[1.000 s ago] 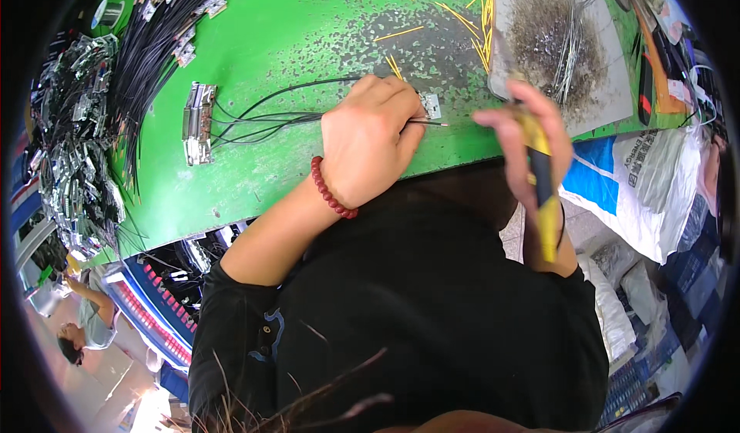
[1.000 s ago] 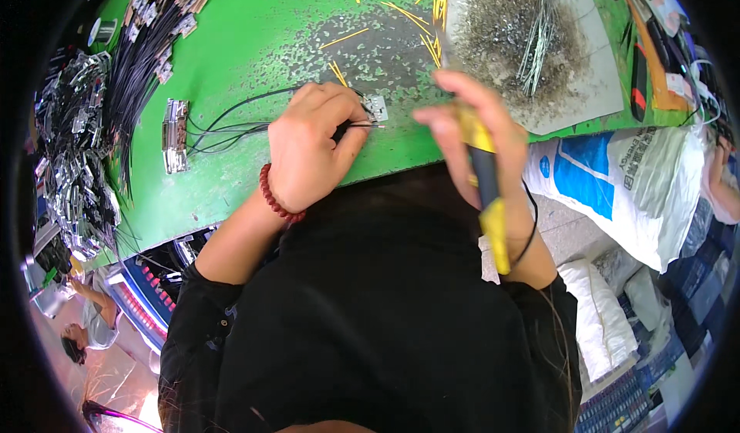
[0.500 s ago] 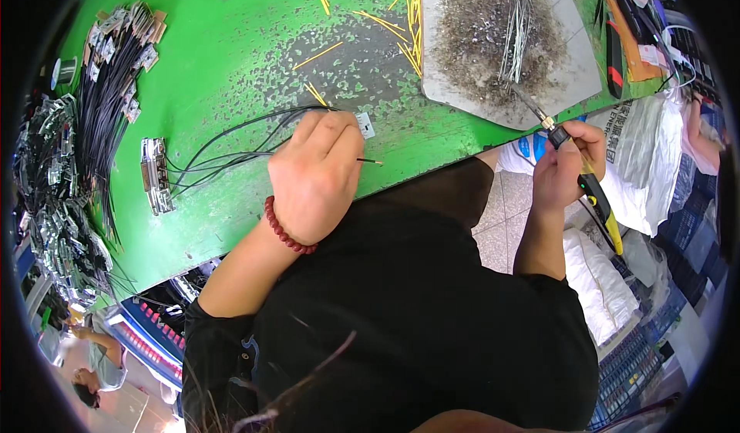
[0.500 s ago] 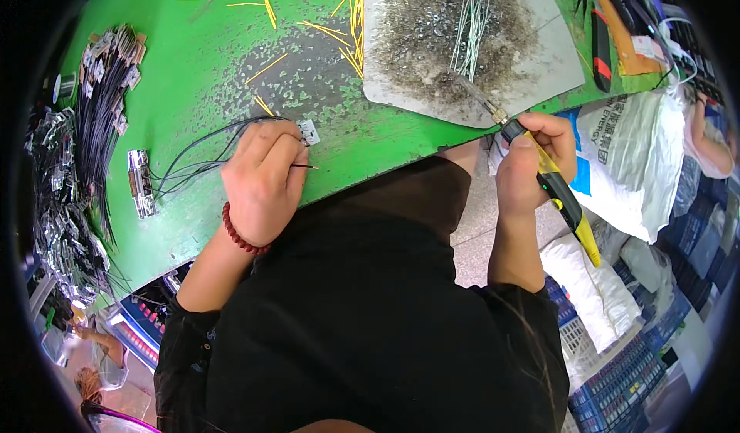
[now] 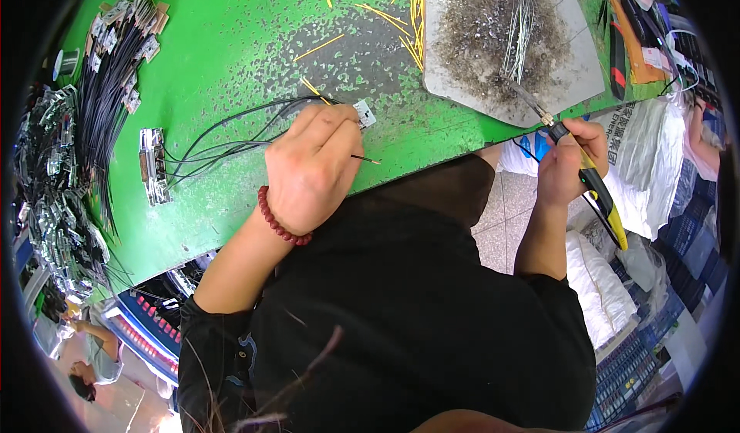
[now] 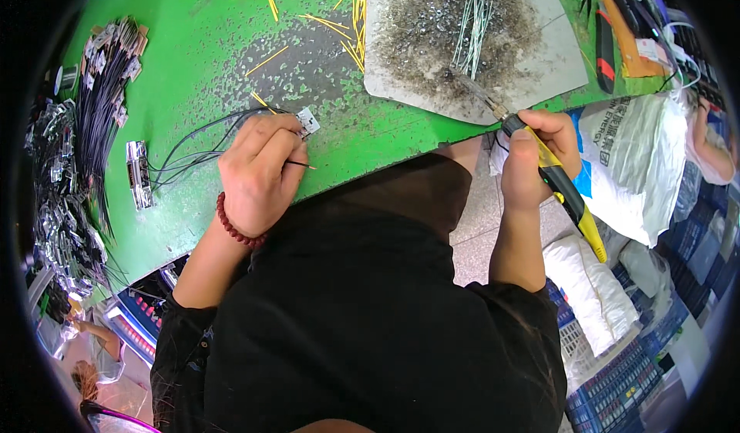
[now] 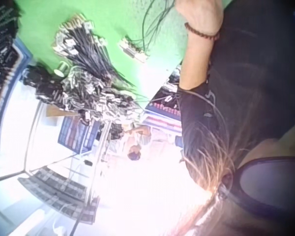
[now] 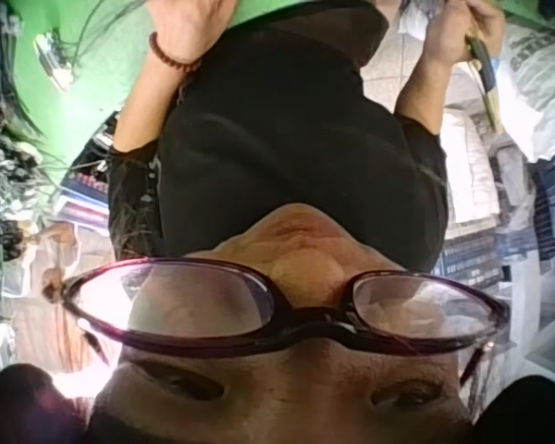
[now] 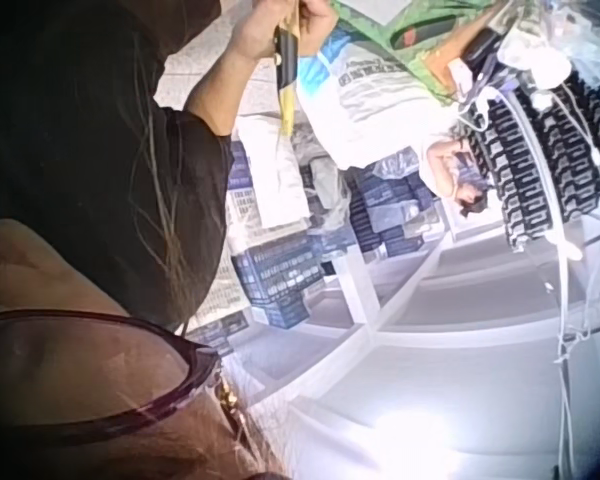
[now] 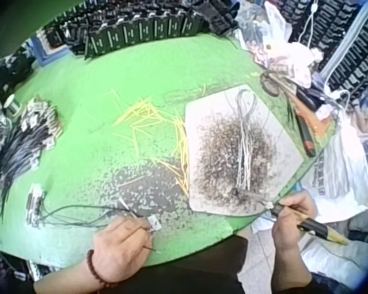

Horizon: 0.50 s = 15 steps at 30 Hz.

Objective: The person strips wire ends with a tool and solders them to circuit boards using a soldering iron. The person then places an assembled plastic housing into a crate and solders wires onto additional circuit boards.

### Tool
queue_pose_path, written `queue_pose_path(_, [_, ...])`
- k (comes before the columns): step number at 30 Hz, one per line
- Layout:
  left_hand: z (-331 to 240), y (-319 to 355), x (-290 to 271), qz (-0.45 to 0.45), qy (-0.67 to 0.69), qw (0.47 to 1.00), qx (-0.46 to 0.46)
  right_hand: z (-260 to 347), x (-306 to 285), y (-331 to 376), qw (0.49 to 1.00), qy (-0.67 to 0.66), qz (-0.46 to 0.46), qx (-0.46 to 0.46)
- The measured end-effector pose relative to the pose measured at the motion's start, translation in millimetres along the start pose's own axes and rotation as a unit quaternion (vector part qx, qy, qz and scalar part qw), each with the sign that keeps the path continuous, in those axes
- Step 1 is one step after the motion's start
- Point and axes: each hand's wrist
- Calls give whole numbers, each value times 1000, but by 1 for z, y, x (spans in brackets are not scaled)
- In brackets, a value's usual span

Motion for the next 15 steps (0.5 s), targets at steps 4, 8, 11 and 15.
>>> queue_pose_path(4, [1,2,-2,-7,6,1000,-13,4,7,1,999,29,20,20])
queue_pose_path(8, [1,2,-4,-12,8,1000,-19,3,3,2,999,27,17,2])
queue_pose_path(11, [-2,0,-2,-22,-13,999,-26,4,4,2,999,31,-6,-6])
queue_pose_path(15, [-6,0,-2,-17,-15,998,-55,1,3,0,999,53,9,-5])
Point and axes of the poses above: each hand's wrist, its own y-axis away from the middle knuckle, its own x-axis out of the palm, z = x × y
